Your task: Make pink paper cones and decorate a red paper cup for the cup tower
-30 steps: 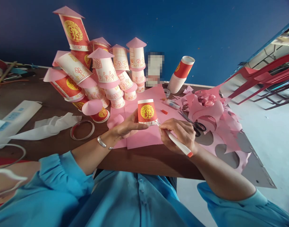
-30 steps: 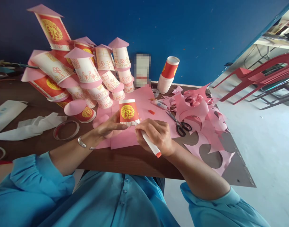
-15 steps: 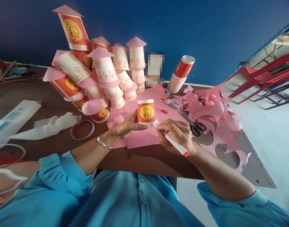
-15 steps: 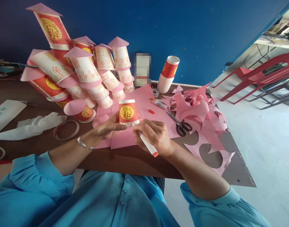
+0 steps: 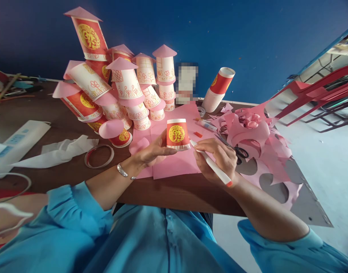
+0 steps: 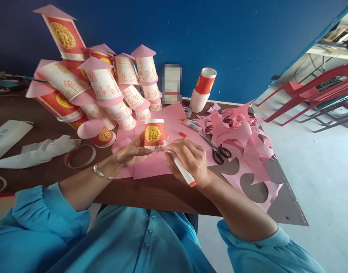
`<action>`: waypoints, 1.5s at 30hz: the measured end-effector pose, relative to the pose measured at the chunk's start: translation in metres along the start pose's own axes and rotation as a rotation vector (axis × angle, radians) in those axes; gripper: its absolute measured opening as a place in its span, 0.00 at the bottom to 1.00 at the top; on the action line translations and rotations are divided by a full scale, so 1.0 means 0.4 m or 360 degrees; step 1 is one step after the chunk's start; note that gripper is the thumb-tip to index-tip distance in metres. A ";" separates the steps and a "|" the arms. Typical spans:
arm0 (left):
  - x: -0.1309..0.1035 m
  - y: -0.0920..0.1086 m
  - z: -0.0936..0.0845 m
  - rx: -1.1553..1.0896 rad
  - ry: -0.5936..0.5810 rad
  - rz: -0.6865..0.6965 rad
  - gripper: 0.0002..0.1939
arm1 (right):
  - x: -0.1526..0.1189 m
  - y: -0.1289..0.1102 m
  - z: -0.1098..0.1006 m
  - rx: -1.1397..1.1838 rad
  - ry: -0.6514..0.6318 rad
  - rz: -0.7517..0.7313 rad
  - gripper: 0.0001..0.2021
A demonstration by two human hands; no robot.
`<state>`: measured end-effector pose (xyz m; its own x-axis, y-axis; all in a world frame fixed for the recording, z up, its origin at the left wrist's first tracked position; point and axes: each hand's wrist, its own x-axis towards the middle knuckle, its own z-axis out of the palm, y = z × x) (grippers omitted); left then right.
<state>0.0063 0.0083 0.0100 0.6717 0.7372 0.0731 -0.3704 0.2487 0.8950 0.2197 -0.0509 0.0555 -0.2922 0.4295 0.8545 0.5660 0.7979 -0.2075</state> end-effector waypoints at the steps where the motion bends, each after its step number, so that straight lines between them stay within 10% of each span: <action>1: -0.001 -0.002 -0.003 -0.0020 -0.0009 0.0000 0.35 | -0.001 0.002 0.001 -0.0017 0.0010 0.0017 0.10; 45: -0.004 0.015 0.018 0.0078 0.0069 -0.0090 0.40 | 0.000 -0.016 0.001 0.0194 -0.0163 -0.0003 0.09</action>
<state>0.0076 0.0039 0.0183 0.6619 0.7496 0.0034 -0.2998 0.2605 0.9178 0.2157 -0.0558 0.0565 -0.3738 0.4639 0.8032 0.4693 0.8415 -0.2675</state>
